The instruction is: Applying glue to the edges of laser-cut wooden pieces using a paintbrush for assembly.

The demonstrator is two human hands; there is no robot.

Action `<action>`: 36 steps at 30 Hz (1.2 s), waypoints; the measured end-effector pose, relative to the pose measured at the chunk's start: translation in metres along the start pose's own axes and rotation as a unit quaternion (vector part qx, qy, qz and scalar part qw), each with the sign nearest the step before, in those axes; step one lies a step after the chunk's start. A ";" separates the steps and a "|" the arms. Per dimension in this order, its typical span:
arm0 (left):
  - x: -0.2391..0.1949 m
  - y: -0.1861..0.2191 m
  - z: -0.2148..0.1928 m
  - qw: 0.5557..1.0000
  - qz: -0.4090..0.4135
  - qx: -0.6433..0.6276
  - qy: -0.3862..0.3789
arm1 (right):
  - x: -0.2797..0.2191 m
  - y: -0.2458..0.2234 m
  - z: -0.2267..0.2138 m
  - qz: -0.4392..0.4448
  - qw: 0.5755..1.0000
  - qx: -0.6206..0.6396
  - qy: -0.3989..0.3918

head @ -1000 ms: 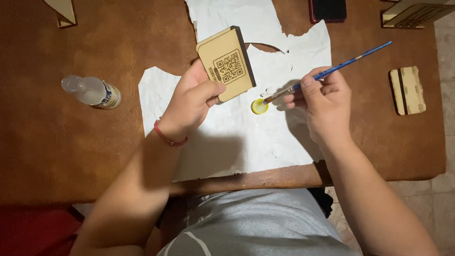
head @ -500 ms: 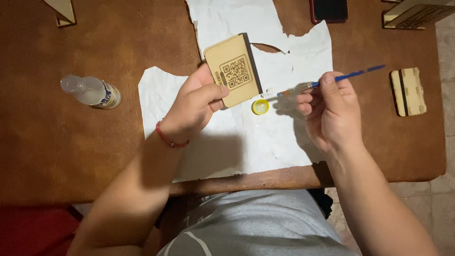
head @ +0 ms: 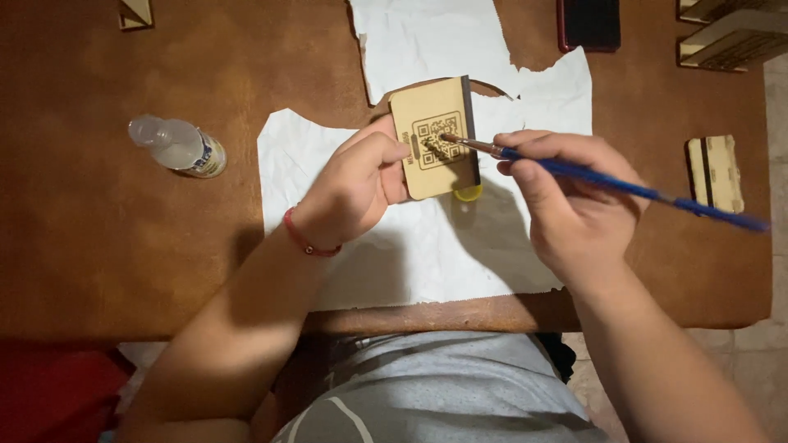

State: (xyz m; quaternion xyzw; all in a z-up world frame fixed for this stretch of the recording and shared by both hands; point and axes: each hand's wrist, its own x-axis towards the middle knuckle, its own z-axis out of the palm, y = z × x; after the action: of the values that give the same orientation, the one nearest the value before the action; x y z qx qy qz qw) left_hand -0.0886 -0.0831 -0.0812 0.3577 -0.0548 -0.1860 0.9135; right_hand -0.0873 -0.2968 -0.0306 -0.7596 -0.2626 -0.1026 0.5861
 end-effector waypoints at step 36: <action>-0.006 0.006 0.007 0.983 -0.058 0.165 0.049 | 0.012 -0.016 -0.004 -0.159 0.964 -0.152 -0.150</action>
State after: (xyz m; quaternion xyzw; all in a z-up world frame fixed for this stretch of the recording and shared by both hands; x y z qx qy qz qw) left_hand -0.0938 -0.0815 -0.0714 0.5148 -0.0194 -0.2089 0.8312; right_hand -0.0848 -0.2944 -0.0109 -0.7950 -0.4460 -0.1183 0.3939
